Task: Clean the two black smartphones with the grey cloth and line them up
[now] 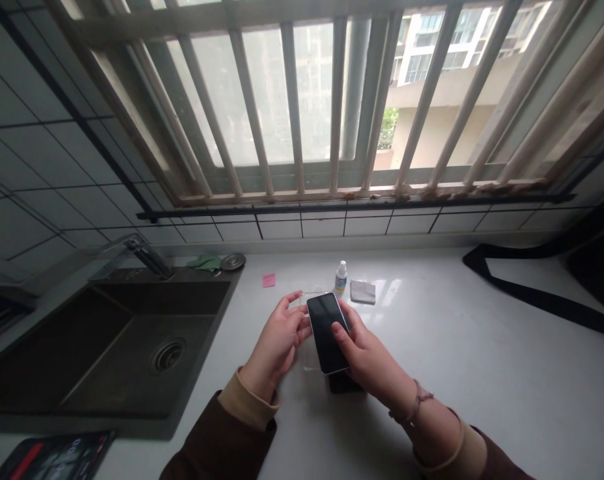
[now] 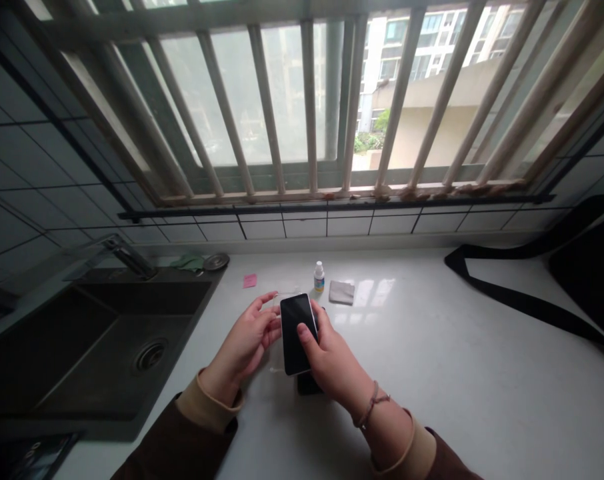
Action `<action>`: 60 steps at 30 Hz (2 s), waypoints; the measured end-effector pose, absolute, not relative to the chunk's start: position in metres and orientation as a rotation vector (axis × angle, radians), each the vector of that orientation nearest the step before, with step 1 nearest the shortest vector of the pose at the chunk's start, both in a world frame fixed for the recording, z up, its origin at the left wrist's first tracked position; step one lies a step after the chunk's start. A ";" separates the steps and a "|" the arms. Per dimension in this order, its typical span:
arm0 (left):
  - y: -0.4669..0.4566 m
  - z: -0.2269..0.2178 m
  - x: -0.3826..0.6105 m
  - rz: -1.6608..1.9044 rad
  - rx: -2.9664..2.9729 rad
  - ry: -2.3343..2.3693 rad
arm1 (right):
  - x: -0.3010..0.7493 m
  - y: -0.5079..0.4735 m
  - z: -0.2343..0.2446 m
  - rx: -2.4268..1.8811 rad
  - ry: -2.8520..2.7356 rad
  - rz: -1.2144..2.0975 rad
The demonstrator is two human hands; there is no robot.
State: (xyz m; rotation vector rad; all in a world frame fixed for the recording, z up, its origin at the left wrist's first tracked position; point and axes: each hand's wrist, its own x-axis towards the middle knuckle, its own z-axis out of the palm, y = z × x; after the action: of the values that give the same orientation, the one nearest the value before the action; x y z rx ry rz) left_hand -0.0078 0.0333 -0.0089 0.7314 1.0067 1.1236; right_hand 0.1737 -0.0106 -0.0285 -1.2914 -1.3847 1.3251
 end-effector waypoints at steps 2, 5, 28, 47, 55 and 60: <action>0.029 -0.010 -0.002 1.135 0.693 0.933 | 0.175 -0.010 -0.029 -1.358 -1.464 1.217; 0.023 -0.014 0.005 1.158 0.613 0.854 | 0.174 -0.011 -0.027 -1.508 -1.629 1.099; 0.027 -0.004 -0.006 1.380 0.558 0.921 | 0.176 -0.020 -0.008 -0.923 -1.632 1.639; 0.029 -0.004 -0.006 1.383 0.587 0.985 | 0.167 -0.020 -0.019 -1.008 -1.511 1.705; 0.028 -0.001 -0.004 1.427 0.572 0.951 | 0.165 -0.018 -0.024 -1.041 -1.434 1.693; 0.026 -0.002 -0.003 1.479 0.514 0.901 | 0.163 -0.018 -0.027 -0.983 -1.335 1.791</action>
State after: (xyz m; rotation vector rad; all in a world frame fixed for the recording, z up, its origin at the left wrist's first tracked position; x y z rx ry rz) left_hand -0.0035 0.0256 -0.0019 0.5139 0.9009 1.4791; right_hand 0.1630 -0.0180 -0.0270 -0.9830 -1.3346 1.7905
